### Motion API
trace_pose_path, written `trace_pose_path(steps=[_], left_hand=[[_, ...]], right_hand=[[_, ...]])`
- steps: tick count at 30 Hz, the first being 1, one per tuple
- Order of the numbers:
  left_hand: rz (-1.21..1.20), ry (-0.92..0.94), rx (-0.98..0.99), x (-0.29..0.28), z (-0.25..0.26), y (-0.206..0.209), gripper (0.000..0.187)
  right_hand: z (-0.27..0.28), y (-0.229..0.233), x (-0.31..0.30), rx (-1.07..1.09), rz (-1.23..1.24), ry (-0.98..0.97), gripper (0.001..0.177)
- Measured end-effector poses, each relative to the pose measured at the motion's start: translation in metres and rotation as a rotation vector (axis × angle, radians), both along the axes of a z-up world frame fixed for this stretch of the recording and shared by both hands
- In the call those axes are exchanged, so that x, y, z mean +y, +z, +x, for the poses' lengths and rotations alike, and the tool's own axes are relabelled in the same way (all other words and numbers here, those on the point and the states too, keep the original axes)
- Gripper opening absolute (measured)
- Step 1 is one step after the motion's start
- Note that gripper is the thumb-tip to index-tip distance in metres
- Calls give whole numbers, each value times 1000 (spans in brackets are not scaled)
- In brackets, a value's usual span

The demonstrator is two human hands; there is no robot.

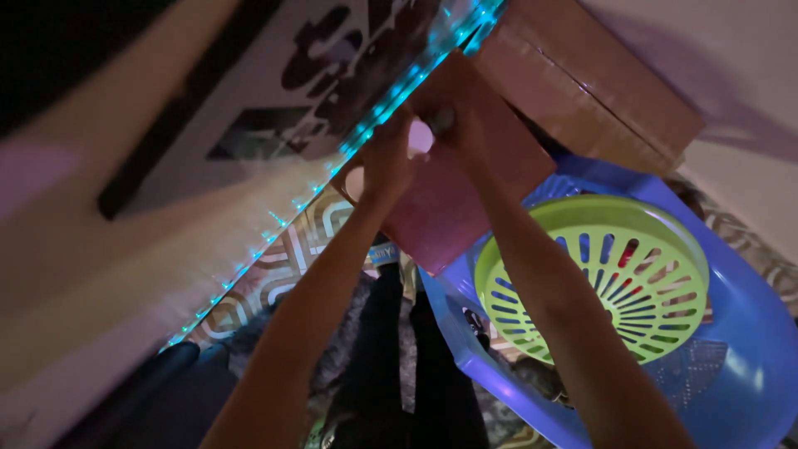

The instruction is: Sorting various items and folding clothes in a bedroom.

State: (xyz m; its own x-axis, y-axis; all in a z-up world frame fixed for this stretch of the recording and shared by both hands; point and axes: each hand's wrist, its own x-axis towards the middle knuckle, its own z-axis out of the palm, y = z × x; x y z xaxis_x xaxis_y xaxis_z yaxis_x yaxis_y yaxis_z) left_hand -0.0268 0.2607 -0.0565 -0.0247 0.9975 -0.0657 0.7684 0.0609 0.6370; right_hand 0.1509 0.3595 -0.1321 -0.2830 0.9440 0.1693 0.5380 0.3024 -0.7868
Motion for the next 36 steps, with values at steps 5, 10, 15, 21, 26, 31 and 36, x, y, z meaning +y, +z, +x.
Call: trace_pose_path(steps=[5, 10, 15, 21, 26, 31, 36], left_hand=[[70, -27, -44, -2, 0, -2, 74], [26, -11, -76, -6, 5, -2, 70], [52, 27, -51, -12, 9, 13, 76], [36, 234, 295, -51, -9, 27, 109], [-166, 262, 281, -86, -21, -17, 90], [-82, 271, 259, -89, -18, -16, 78], [20, 171, 202, -86, -21, -35, 69]], right_hand=[[17, -1, -4, -41, 2, -7, 60], [19, -23, -6, -66, -4, 11, 62], [25, -40, -13, -86, 3, 45, 63], [34, -63, -30, -102, 14, 94, 65], [30, -69, -44, -71, -69, 131, 64], [28, -76, -39, 26, -61, 175, 60], [41, -146, -34, -134, 77, 145, 56]])
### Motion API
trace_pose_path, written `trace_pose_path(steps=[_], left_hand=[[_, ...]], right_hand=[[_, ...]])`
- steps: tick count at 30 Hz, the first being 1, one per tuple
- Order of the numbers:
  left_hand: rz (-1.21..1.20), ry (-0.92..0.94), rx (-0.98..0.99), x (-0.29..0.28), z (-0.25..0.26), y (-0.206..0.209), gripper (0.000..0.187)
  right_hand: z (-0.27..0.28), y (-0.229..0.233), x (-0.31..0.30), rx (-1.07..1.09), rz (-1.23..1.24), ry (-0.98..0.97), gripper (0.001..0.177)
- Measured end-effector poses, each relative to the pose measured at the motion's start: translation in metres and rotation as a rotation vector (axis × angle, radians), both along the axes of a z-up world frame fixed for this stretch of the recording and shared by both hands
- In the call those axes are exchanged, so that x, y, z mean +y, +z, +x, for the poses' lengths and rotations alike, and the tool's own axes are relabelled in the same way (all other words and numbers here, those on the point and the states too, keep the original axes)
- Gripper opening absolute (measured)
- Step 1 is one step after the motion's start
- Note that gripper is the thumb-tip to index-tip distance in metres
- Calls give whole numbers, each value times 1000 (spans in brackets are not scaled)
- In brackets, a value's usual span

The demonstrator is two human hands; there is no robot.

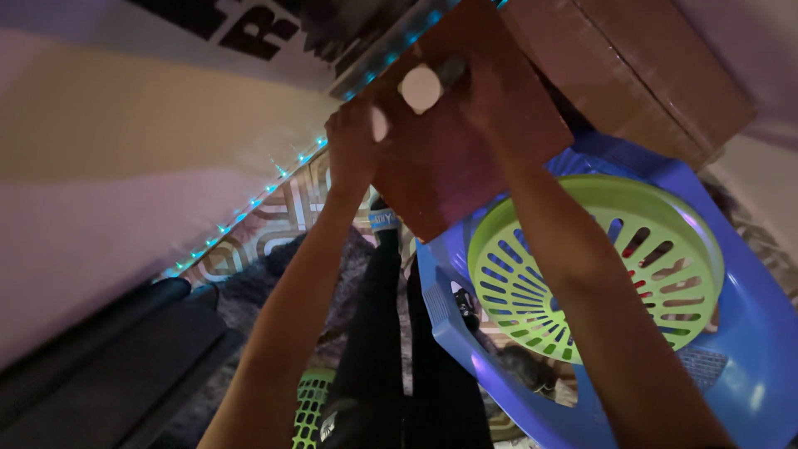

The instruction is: Sorting various items and folding clothes in a bedroom.

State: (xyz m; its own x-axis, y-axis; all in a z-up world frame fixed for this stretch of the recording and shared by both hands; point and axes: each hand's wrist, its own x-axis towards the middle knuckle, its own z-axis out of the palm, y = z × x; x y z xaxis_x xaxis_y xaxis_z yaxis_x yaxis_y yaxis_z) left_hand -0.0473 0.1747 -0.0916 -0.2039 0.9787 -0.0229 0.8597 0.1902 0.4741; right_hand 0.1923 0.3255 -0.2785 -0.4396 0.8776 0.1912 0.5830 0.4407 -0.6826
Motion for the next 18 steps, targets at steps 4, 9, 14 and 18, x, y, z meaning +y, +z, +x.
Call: trace_pose_path(steps=[4, 9, 14, 18], left_hand=[[-74, 9, 33, 6, 9, -1, 71], [20, 61, -213, 19, 27, 16, 83], [188, -20, -167, 28, 34, 32, 95], [23, 30, -282, 53, 42, 65, 91]], right_hand=[[0, 4, 3, 2, -43, -3, 47], [-6, 52, 9, -36, -38, 57, 52], [2, 8, 9, 0, 46, 54, 61], [7, -29, 11, 69, 247, 64, 67]])
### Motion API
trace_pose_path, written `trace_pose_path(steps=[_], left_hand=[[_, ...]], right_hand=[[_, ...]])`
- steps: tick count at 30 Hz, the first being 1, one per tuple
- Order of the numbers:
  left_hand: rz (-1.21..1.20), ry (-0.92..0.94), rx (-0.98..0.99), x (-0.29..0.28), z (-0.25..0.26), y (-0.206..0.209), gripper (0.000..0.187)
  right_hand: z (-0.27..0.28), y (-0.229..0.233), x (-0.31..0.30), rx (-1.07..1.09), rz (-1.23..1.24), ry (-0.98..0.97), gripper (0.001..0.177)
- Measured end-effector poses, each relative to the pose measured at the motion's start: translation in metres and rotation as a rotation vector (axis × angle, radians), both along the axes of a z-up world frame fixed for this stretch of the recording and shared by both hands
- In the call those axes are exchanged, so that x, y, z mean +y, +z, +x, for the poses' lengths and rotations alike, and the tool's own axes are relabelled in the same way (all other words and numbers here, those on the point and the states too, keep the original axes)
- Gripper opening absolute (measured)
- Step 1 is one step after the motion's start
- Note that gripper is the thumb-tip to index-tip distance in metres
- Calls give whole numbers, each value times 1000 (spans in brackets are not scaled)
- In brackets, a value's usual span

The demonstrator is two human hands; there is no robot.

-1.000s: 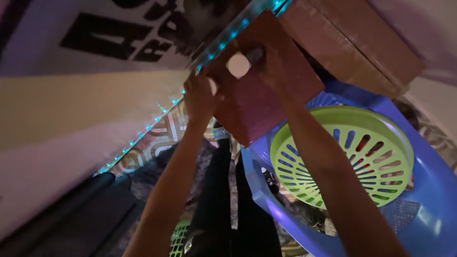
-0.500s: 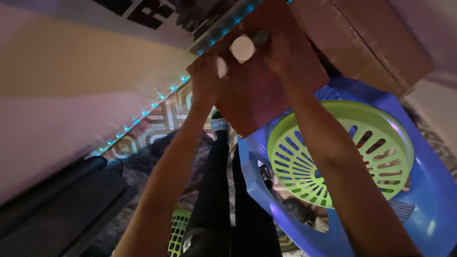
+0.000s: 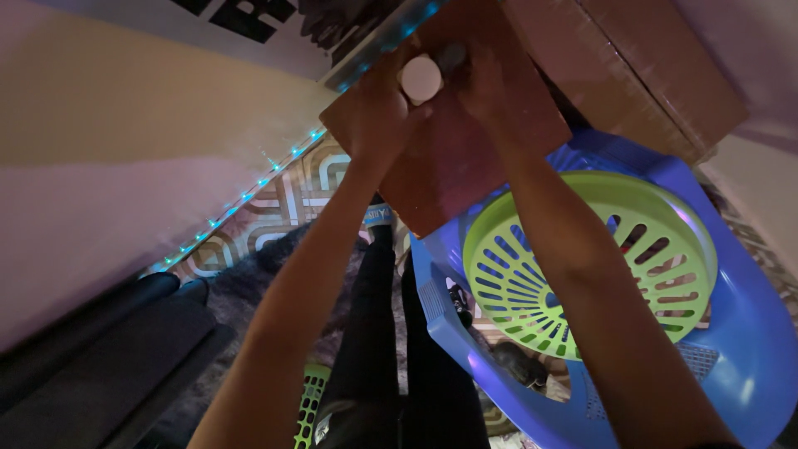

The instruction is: Sorting various items and folding clothes in a bedroom.

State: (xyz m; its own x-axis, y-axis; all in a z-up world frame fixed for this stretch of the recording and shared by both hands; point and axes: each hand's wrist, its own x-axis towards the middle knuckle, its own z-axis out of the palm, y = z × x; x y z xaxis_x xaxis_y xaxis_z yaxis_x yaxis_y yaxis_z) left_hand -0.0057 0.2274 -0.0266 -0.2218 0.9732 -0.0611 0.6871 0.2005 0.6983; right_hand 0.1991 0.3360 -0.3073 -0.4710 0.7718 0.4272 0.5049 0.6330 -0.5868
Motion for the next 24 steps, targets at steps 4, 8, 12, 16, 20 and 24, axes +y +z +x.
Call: trace_pose_path(steps=[4, 8, 12, 16, 20, 24], left_hand=[[236, -58, 154, 8, 0, -49, 86], [7, -79, 235, 17, 5, -61, 82], [13, -36, 193, 15, 8, -57, 88], [60, -62, 163, 12, 5, -64, 86], [51, -53, 154, 11, 5, -58, 88], [112, -52, 94, 6, 2, -61, 88]], right_hand=[[-4, 69, -7, 14, -46, 11, 63], [-6, 96, -1, 28, -106, 21, 59], [-5, 105, 4, 44, -169, 32, 55], [-7, 107, 11, 60, -233, 49, 53], [26, 69, 7, 78, -290, 69, 51], [-4, 68, 29, 47, -318, 61, 49]])
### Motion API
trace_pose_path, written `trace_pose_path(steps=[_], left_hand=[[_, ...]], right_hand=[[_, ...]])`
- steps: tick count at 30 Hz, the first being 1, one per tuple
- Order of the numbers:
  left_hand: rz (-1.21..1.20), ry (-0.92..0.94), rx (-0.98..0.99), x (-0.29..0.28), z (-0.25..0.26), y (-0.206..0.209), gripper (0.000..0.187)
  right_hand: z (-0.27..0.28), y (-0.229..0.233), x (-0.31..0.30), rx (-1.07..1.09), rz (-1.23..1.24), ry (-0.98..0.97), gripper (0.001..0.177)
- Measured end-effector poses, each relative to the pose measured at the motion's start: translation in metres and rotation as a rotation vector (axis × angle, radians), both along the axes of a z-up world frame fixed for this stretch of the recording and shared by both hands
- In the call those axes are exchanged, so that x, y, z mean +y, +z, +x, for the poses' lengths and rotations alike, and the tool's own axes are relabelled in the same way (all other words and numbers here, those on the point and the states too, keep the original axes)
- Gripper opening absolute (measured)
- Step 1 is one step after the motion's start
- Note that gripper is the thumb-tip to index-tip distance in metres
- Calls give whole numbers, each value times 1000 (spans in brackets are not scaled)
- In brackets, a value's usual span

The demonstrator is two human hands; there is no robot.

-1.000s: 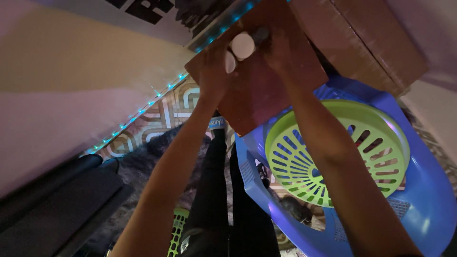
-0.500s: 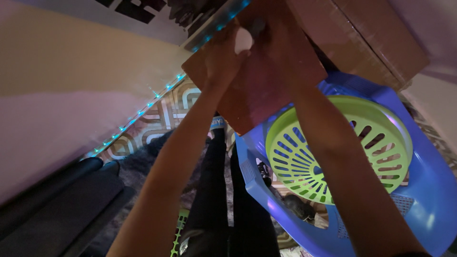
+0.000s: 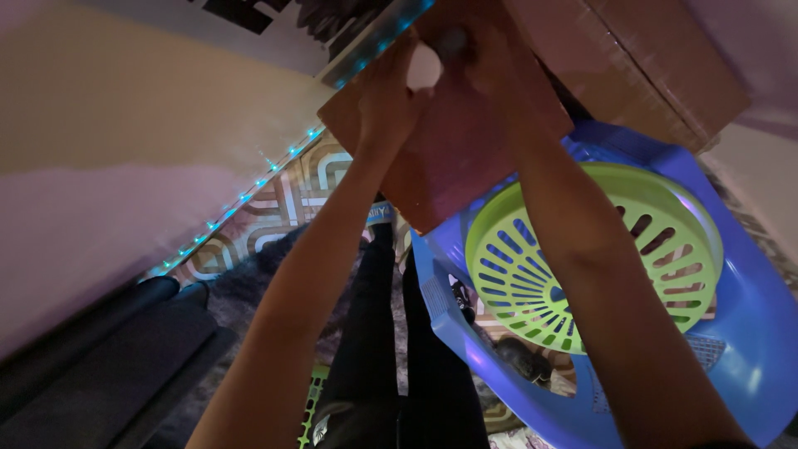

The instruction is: Sorting various items and folding clothes in a bedroom.

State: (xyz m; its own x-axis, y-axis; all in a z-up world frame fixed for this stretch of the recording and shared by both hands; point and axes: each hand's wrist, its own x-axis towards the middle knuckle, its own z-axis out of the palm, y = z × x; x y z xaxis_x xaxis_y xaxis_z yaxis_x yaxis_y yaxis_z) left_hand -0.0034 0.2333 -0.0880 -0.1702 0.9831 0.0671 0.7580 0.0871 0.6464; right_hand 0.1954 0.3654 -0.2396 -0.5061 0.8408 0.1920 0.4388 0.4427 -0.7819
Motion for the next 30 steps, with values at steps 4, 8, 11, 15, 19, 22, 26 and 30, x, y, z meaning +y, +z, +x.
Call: trace_pose_path(steps=[4, 8, 11, 15, 19, 22, 26, 30], left_hand=[[57, -19, 26, -8, -2, 4, 86], [83, -22, 15, -9, -3, -6, 86], [37, 6, 63, -8, 0, -3, 84], [19, 51, 154, -8, 4, -4, 84], [8, 43, 129, -12, 3, -7, 82], [34, 51, -78, -16, 2, -5, 84], [-64, 77, 63, -23, -1, 2, 88], [-159, 33, -16, -21, 0, 19, 93]], right_hand=[[-3, 6, -3, -51, -24, -4, 49], [31, 19, -25, -84, -34, 13, 54], [-9, 53, -20, -75, -45, 19, 53], [-13, 72, -23, -65, -57, 23, 51], [-15, 87, -25, -53, -68, 26, 49], [-16, 94, -26, -43, -75, 27, 47], [-16, 90, -22, -32, -85, 28, 45], [-15, 84, -20, -24, -97, 30, 43]])
